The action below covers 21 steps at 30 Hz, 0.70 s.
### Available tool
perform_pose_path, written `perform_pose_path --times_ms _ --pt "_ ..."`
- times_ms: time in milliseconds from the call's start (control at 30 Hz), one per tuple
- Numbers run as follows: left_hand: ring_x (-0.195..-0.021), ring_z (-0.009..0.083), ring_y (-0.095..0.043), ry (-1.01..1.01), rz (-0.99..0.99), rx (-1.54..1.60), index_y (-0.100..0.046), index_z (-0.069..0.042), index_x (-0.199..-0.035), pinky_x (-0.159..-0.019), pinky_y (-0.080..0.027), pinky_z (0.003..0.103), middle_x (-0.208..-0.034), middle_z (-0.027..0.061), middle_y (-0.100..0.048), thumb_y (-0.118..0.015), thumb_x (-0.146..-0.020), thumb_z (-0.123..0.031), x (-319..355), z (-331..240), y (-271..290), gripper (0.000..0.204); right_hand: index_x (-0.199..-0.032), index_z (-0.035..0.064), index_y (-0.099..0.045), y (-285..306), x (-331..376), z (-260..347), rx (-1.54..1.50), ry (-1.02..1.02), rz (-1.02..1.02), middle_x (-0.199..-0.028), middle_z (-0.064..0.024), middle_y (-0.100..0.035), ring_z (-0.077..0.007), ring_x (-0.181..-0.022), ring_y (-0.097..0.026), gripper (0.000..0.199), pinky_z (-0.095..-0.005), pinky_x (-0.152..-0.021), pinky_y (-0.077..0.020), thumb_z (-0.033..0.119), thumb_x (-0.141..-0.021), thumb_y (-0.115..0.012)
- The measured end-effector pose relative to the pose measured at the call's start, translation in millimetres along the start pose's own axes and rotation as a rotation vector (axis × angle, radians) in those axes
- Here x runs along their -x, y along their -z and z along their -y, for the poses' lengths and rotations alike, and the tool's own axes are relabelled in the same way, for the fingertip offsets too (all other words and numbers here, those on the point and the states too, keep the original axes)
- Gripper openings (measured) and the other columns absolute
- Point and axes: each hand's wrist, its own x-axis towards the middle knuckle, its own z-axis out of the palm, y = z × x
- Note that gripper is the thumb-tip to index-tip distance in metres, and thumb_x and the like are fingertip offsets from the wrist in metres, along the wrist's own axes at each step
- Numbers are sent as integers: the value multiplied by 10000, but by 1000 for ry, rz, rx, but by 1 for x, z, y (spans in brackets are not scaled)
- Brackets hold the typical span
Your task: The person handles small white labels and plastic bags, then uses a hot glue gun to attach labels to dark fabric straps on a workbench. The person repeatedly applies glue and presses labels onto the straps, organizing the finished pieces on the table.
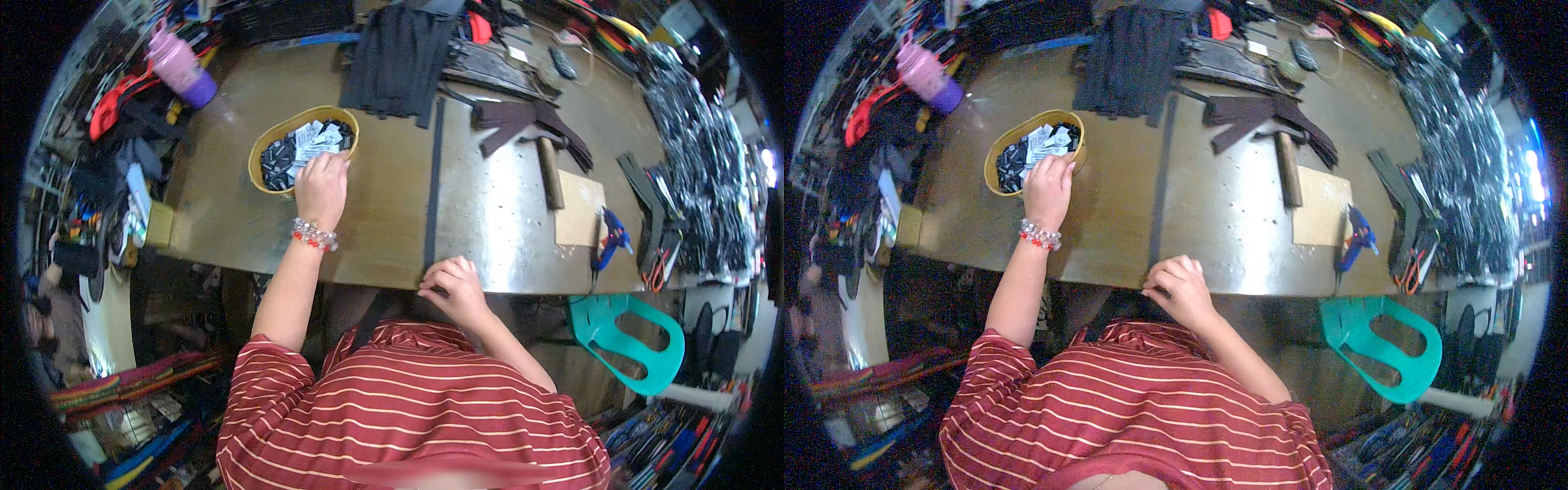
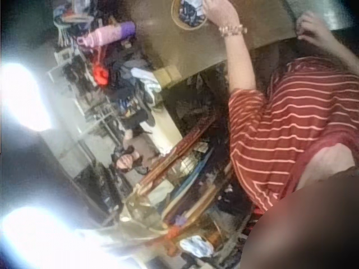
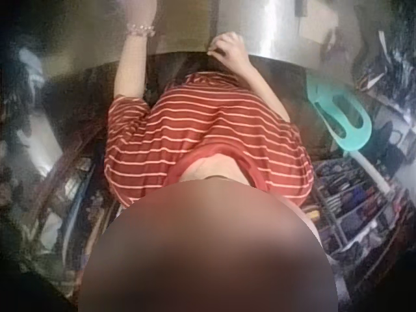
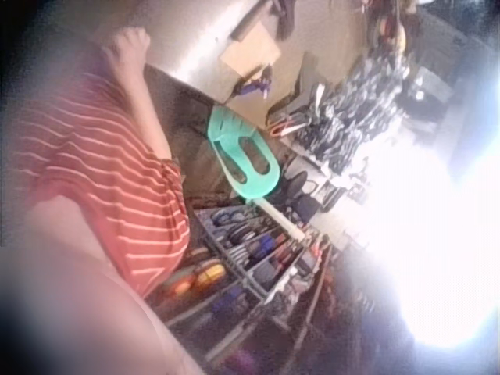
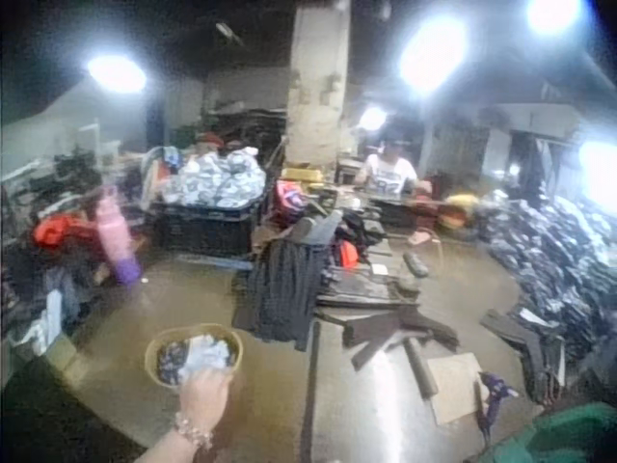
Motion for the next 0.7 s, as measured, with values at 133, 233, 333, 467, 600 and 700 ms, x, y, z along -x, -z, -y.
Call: perform_pose_path --times_ms 133,233,333,467,600,700 --pt "-930 261 -584 -37 -66 -108 -597 -112 -1186 -794 -469 361 -1038 87 -604 -636 -834 -161 -23 -39 -9 357 -793 142 -628 -2 2 3 8 1 -21 -937 33 -605 -201 -963 -520 164 -374 -836 -385 193 -701 -753" --pt "-1143 273 -515 -309 170 332 -542 -104 -1256 -945 -421 427 -1218 98 -560 -659 -819 -195 -27 -57 -20 462 -816 137 -627 -2 2 6 42 18 -43 -965 27 -610 -201 -961 -521 178 -371 -837 -391 191 -696 -747" --pt "-1285 300 -411 -446 524 413 -505 -101 -1302 -1065 -318 504 -1355 97 -481 -648 -830 -369 -19 -64 -30 561 -826 131 -632 -1 4 6 -10 -13 -63 -982 25 -612 -211 -970 -519 184 -374 -837 -394 182 -690 -746" --pt "-1357 301 -325 -491 545 229 -443 -120 -1366 -1113 -228 536 -1443 79 -397 -596 -823 -525 -9 -62 -34 695 -825 122 -638 -5 4 9 10 -11 -109 -984 19 -610 -234 -985 -515 194 -383 -840 -392 176 -678 -751" --pt "-1371 285 -304 -459 538 243 -413 -130 -1387 -1125 -189 531 -1463 68 -372 -571 -838 -526 4 -67 -32 695 -846 120 -656 0 -3 18 84 -67 -59 -977 4 -623 -234 -966 -528 221 -365 -842 -408 153 -663 -775" --pt "-1378 281 -292 -425 564 254 -414 -136 -1385 -1132 -161 531 -1460 65 -376 -586 -833 -493 6 -72 -33 680 -904 115 -664 32 3 0 -23 24 -89 -983 -41 -616 -251 -943 -548 288 -364 -858 -420 221 -673 -799"
